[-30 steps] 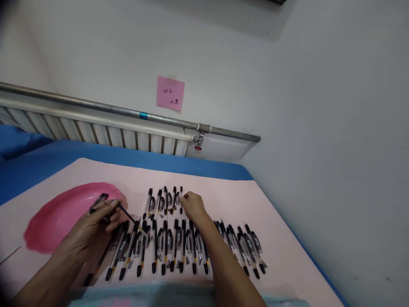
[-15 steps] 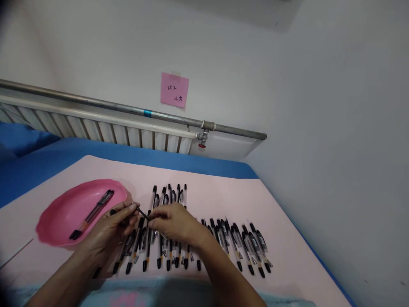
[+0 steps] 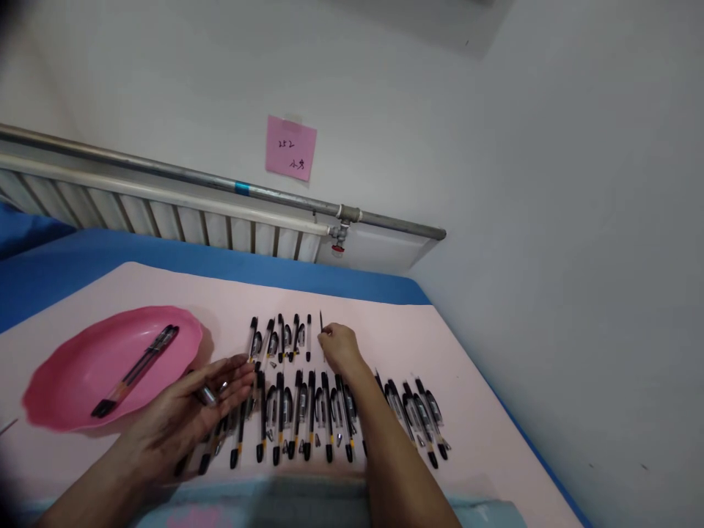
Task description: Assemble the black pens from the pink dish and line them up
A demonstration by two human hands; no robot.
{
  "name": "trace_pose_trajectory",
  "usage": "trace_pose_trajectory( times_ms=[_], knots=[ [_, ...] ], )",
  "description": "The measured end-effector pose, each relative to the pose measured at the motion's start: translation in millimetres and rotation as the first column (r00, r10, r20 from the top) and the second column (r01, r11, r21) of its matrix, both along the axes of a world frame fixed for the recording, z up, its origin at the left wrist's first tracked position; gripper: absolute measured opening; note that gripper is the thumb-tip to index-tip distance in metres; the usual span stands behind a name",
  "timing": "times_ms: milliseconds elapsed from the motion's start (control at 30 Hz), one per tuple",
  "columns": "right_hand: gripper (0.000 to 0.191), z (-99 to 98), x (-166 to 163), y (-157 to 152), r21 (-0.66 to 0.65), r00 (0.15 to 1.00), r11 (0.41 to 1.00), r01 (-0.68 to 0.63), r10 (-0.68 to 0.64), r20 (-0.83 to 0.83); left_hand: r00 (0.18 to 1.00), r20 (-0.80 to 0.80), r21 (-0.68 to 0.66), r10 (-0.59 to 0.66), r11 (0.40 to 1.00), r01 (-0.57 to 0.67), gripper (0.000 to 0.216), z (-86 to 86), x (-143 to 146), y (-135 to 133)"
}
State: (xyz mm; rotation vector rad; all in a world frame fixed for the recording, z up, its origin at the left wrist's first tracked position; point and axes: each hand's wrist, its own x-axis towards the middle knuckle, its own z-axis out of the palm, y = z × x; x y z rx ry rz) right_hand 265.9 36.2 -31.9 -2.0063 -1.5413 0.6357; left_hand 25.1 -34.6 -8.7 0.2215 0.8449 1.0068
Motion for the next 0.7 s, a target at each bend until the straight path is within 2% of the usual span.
trace_pose_trajectory(
  times_ms=[100,200,300,400,467,533,600,700],
  knots=[
    [0.017,-4.6,-3.1,-0.1,0.005,1.0,1.0,-0.03,0.03,0.0,0.999,0.042,-0.025,-0.007,1.0,0.008,0.021,1.6,4.1,-2.8],
    [0.02,1.6,-5.0,-2.0,0.041,0.999,0.998,-0.051,0.051,0.001,0.996,0.088,-0.026,-0.008,1.0,0.01,0.021,4.7,5.7,-3.4],
    [0.019,20.2,-14.0,-10.3,0.108,0.996,0.99,-0.086,0.087,0.004,0.989,0.147,-0.01,-0.008,1.0,0.01,0.023,7.9,5.4,-3.5],
    [0.014,44.3,-40.2,-30.4,0.205,0.969,0.949,-0.239,0.246,-0.01,0.981,0.193,0.012,-0.011,1.0,0.009,0.025,9.3,5.8,-4.1],
    [0.014,56.1,-63.0,-48.0,0.334,0.858,0.801,-0.496,0.512,0.045,0.977,0.214,0.015,0.013,1.0,-0.017,0.021,9.5,7.2,-4.7],
    [0.019,60.3,-83.4,-63.5,0.332,0.738,0.672,-0.662,0.662,0.129,0.971,0.232,0.009,0.054,0.998,-0.057,0.015,9.7,8.7,-5.2],
    [0.019,57.3,-97.1,-72.9,0.289,0.665,0.602,-0.744,0.706,0.242,0.969,0.24,-0.005,0.064,0.998,-0.064,0.017,9.9,9.7,-5.6],
    [0.02,47.7,-103.9,-76.0,0.243,0.587,0.535,-0.809,0.714,0.381,0.972,0.233,-0.017,0.023,1.0,-0.02,0.02,9.5,9.2,-5.4]
  ],
)
